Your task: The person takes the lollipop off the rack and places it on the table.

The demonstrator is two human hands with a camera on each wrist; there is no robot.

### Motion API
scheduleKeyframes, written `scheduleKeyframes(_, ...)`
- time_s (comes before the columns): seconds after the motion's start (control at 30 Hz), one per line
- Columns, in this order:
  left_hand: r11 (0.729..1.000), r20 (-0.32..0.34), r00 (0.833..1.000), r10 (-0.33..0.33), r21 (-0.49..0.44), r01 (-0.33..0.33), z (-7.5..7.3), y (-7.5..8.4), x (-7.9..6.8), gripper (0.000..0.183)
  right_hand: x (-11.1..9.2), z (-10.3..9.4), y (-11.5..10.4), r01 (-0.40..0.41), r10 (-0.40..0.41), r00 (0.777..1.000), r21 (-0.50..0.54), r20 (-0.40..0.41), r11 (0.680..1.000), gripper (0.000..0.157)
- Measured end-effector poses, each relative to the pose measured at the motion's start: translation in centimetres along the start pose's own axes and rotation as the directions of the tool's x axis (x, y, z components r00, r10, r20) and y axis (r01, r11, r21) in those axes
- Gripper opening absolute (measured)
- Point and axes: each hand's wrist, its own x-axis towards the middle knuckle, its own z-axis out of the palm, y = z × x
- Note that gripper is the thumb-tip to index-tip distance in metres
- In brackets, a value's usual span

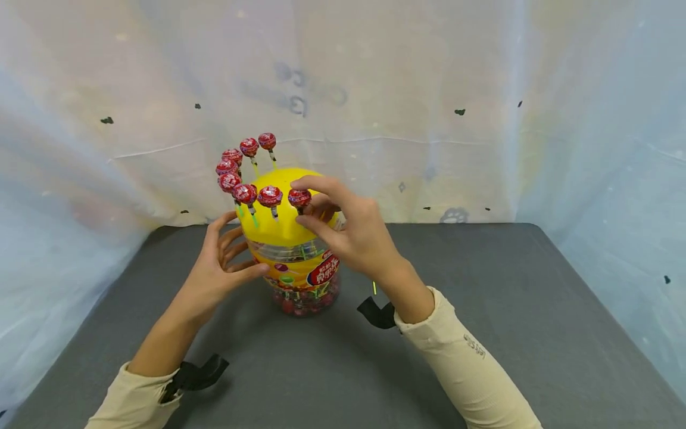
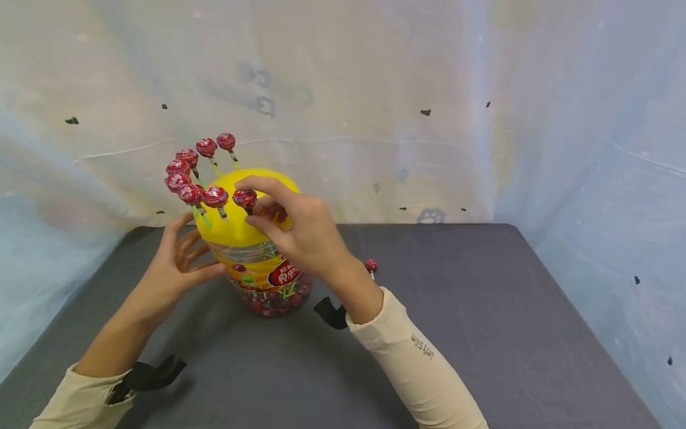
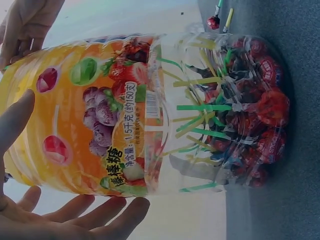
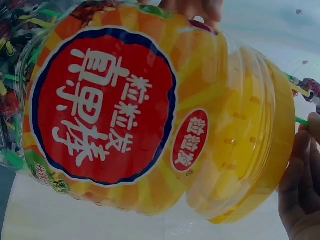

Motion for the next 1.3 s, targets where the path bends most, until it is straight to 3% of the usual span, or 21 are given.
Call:
scheduleKeyframes(0.43, 0.999, -0.023, 0.999, 0.041, 0.034, -0.041, 1.0, -0.2, 0.1, 0.096, -0.3, -0.7, -0.6, -0.030, 0.036, 0.999, -0.159, 0.036, 0.987, 0.052)
scheduleKeyframes(0.83, 0.997, -0.041, 0.998, 0.038, 0.068, -0.035, 0.9, -0.5, 0.0, 0.098, 0.3, -1.0, -1.4, -0.005, 0.004, 1.000, -0.159, -0.008, 0.987, 0.053)
scheduleKeyframes(1.3, 0.998, -0.028, 0.999, 0.045, 0.051, -0.044, 0.7, -0.6, 0.0, 0.096, -1.8, -2.5, -1.8, -0.090, 0.091, 0.996, -0.211, -0.004, 0.973, 0.053)
